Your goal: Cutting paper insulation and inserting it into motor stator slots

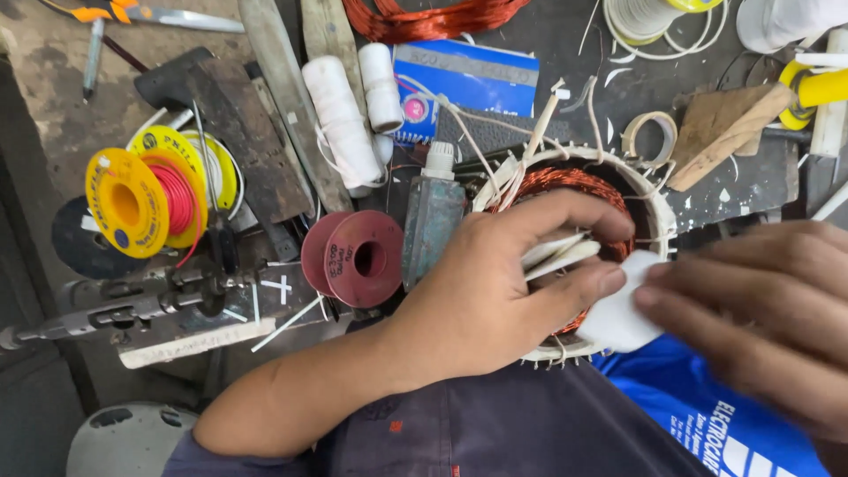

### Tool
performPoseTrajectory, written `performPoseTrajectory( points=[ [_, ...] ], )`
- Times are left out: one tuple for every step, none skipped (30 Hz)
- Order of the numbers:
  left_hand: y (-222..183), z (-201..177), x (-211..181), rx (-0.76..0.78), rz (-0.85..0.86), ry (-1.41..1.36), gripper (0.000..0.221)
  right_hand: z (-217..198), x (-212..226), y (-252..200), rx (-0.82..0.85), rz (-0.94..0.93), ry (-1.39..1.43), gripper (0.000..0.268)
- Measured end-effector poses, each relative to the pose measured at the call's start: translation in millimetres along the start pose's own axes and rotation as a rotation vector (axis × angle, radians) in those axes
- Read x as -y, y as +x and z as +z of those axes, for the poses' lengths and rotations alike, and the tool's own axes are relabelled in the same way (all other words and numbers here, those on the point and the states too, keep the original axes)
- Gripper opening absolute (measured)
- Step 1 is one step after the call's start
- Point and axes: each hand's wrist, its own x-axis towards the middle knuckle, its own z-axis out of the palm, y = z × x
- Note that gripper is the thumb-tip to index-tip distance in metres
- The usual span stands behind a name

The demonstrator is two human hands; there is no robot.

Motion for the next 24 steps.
performPoseTrajectory(
  points=[
    [1.2, -1.0, 2.0, -0.004, -0.009, -0.01, 0.025, 14.3, -5.5, -19.4, 0.01, 0.001, 0.009, 0.039],
    [2.8, -2.4, 3.7, 0.001, 0.064, 0.046, 0.027, 27.7, -10.8, -38.6, -0.062, 0.323, 0.141, 0.033],
    [4.6, -4.0, 4.8, 0.006, 0.137, 0.102, 0.031, 40.2, -15.9, -57.7, -0.135, 0.647, 0.269, 0.042],
    [4.0, -4.3, 11.2, 0.004, 0.139, 0.098, 0.031, 41.6, -11.9, -46.6, -0.132, 0.646, 0.266, 0.042],
    [3.5, -4.6, 17.3, -0.001, 0.22, 0.165, 0.025, 42.6, -7.8, -35.4, -0.207, 0.846, 0.419, 0.043],
    [2.3, -4.4, 23.3, -0.005, 0.297, 0.231, 0.03, 43.6, -3.1, -24.6, -0.277, 1.048, 0.577, 0.045],
    [6.0, -3.4, 27.4, -0.009, 0.295, 0.225, 0.03, 44.6, -7.7, -29.4, -0.27, 1.049, 0.575, 0.045],
    [8.5, -2.3, 31.6, -0.017, 0.323, 0.326, 0.039, 46.4, -11.9, -34.5, -0.236, 0.844, 0.497, 0.042],
    [11.1, -0.9, 35.8, -0.025, 0.349, 0.426, 0.049, 48.1, -16.1, -39.7, -0.203, 0.639, 0.421, 0.04],
    [11.4, -2.9, 34.7, -0.025, 0.346, 0.424, 0.049, 39.8, -17.0, -26.5, -0.2, 0.641, 0.422, 0.04],
    [12.0, -4.6, 33.4, -0.064, 0.363, 0.51, 0.054, 31.2, -18.1, -13.5, -0.075, 0.48, 0.31, 0.027],
    [12.9, -6.1, 32.0, -0.102, 0.381, 0.596, 0.06, 22.3, -19.2, -0.8, 0.05, 0.319, 0.198, 0.018],
    [12.1, -6.9, 32.1, -0.1, 0.38, 0.592, 0.06, 29.4, -20.0, -1.7, 0.052, 0.323, 0.198, 0.018],
    [11.4, -7.7, 32.5, -0.116, 0.399, 0.612, 0.061, 36.8, -20.7, -2.7, 0.071, 0.306, 0.151, 0.013],
    [10.4, -8.6, 33.0, -0.133, 0.418, 0.632, 0.062, 44.3, -21.2, -3.8, 0.09, 0.289, 0.105, 0.01],
    [11.2, -7.6, 34.0, -0.132, 0.415, 0.627, 0.062, 48.1, -24.6, -6.1, 0.094, 0.292, 0.107, 0.01],
    [11.7, -6.8, 34.9, -0.147, 0.449, 0.638, 0.051, 51.9, -27.6, -8.4, 0.163, 0.254, 0.086, 0.012],
    [12.3, -6.3, 35.8, -0.162, 0.485, 0.649, 0.039, 56.0, -30.8, -10.3, 0.229, 0.216, 0.064, 0.015],
    [11.8, -6.0, 37.0, -0.162, 0.483, 0.647, 0.039, 58.1, -30.5, -9.3, 0.232, 0.217, 0.065, 0.015],
    [11.1, -5.9, 38.1, -0.178, 0.488, 0.666, 0.034, 60.2, -30.3, -8.0, 0.24, 0.215, 0.067, 0.014],
    [10.3, -5.8, 38.8, -0.193, 0.492, 0.685, 0.029, 62.0, -29.9, -6.6, 0.247, 0.213, 0.068, 0.029],
    [10.6, -5.4, 39.0, -0.197, 0.494, 0.685, 0.029, 64.7, -30.7, -7.5, 0.248, 0.21, 0.065, 0.029],
    [11.0, -5.1, 39.1, -0.215, 0.514, 0.719, 0.025, 67.3, -31.5, -8.3, 0.275, 0.187, 0.061, 0.021],
    [10.6, -4.4, 39.2, -0.231, 0.53, 0.75, 0.022, 69.9, -31.4, -9.7, 0.305, 0.165, 0.061, 0.018]
  ],
)
